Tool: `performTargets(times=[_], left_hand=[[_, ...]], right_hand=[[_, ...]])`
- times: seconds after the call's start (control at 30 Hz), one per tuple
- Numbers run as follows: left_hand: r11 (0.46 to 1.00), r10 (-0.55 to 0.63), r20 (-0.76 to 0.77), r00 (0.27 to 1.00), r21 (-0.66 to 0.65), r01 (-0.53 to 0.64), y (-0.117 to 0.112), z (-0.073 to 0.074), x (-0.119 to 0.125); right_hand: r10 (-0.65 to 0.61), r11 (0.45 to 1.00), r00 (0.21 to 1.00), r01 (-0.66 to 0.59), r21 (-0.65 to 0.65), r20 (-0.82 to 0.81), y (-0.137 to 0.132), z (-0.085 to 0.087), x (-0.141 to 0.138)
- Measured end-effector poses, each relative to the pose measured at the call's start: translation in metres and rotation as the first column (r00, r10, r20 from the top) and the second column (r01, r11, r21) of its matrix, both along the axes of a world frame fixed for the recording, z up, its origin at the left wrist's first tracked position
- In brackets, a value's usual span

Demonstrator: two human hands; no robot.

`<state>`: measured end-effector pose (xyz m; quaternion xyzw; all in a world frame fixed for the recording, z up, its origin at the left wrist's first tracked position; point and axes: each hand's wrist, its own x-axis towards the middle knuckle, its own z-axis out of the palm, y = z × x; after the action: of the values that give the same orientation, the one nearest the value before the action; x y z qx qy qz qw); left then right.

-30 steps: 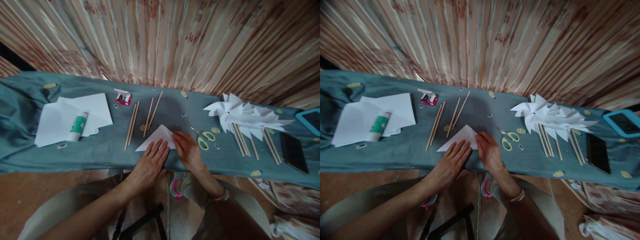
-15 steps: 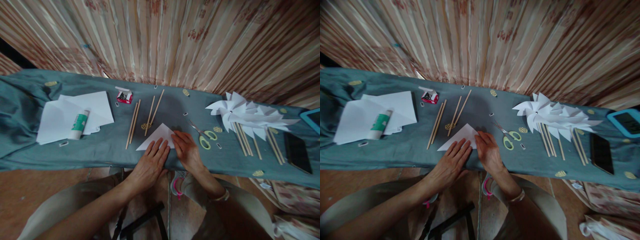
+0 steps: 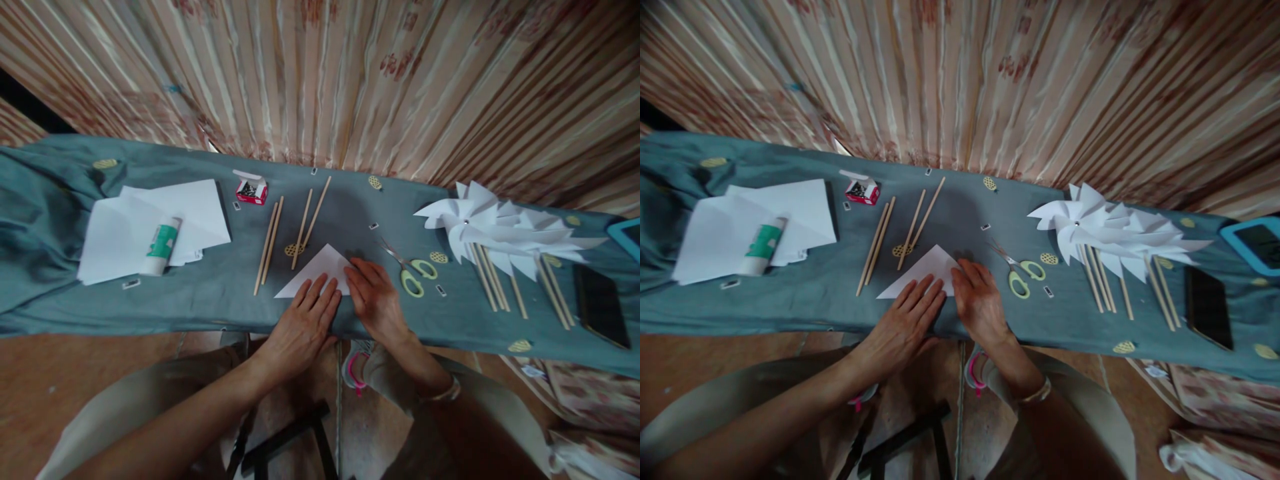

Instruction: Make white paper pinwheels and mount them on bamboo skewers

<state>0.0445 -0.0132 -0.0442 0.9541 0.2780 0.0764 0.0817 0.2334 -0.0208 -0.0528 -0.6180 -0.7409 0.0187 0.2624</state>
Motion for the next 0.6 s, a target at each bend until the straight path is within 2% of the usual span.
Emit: performTargets(times=[0.27,0.4,0.6], left_hand=[[1.0,-0.004,-0.014,1.0,-0.007,0.004,0.001,-0.001,0.001],[1.0,-0.003,-0.021,1.0,-0.003,0.003,0.001,-0.003,0.001],[0.999,0.011,0.014,1.0,0.037,-0.012,0.001,-0.006,-0.014]], right_hand=[[0.09,0.996,0.995,-0.089,-0.021,0.052,-0.004,0.0,-0.003],[0.123,0.992,0.99,-0.123,0.009,0.064,-0.005,-0.003,-0.005],[0.124,0.99,0.991,-0.127,0.057,0.057,-0.004,-0.003,-0.006]])
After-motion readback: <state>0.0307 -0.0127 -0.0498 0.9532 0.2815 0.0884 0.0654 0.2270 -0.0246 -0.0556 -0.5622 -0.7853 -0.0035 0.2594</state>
